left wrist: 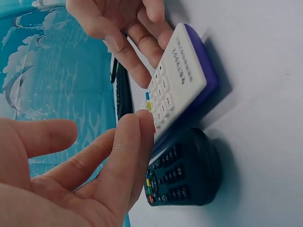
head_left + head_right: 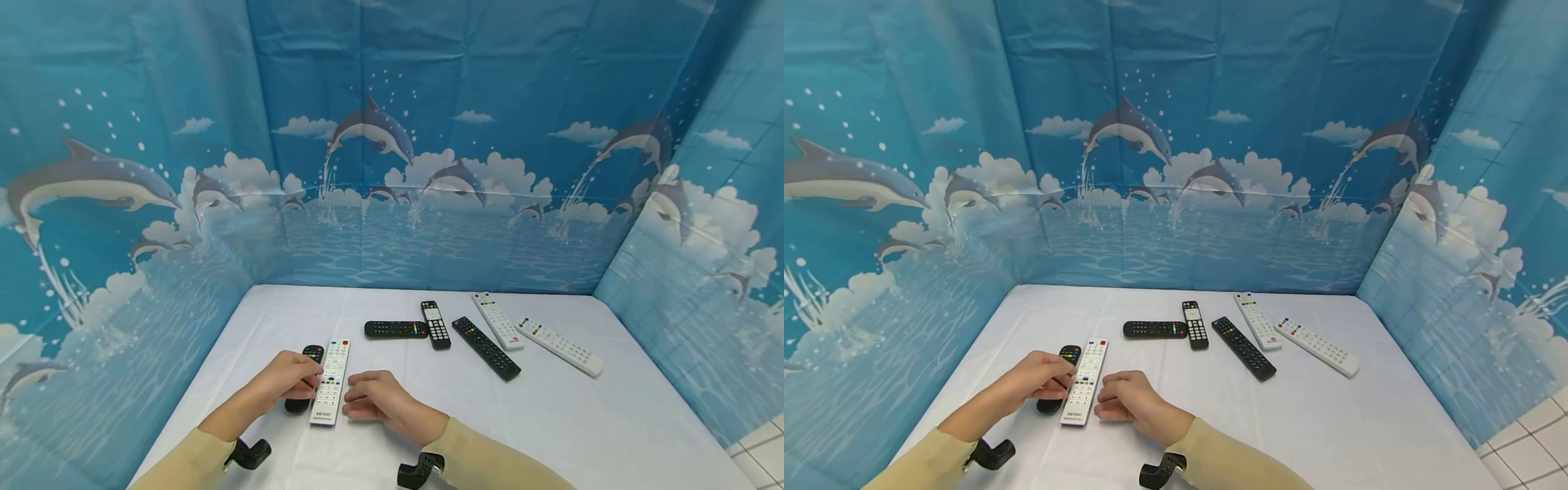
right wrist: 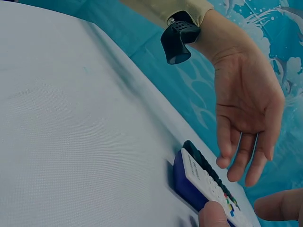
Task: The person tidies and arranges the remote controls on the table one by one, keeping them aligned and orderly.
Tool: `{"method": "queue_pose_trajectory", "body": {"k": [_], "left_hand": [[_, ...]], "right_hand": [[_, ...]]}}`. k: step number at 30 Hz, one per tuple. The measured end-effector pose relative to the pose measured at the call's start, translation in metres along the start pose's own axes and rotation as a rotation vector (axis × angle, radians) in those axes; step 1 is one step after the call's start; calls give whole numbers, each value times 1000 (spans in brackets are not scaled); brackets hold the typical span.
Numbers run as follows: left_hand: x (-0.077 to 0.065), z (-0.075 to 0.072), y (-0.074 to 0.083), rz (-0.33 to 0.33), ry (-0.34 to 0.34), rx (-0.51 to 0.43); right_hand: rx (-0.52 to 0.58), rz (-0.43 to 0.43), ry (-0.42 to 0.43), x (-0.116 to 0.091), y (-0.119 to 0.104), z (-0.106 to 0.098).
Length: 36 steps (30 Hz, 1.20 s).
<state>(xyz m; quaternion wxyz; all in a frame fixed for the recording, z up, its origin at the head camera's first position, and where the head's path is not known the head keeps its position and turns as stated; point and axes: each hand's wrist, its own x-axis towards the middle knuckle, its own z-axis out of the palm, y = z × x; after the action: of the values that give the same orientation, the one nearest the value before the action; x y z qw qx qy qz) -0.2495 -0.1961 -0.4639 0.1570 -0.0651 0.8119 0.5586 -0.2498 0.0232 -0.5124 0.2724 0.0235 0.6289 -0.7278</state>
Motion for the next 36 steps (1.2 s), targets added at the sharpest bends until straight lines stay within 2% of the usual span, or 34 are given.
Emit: {"method": "queue_pose_trajectory", "body": {"k": [6,10,20,23,30,32,36], "left_hand": [[9,3,11,33,0,5],[18,7,24,59,-14,21],[42,24,55,113,-67,38],[49,26,65,133,-96,37],[69,34,81,148,-216,14],[78,38,82,158,-206,36],[95,43,82,149,-129,81]], "right_hand": [[-15,-27,-5,-4,-10,-2],[-23,-55,2,-4,-20,-6],[9,-61,23,-2,-39,-23],[15,-78,22,0,-45,-29],[101,-110,8,4,-52,-49],[119,-106,29,8,-52,-54],[143,-90,75,20,-50,-61]]}}
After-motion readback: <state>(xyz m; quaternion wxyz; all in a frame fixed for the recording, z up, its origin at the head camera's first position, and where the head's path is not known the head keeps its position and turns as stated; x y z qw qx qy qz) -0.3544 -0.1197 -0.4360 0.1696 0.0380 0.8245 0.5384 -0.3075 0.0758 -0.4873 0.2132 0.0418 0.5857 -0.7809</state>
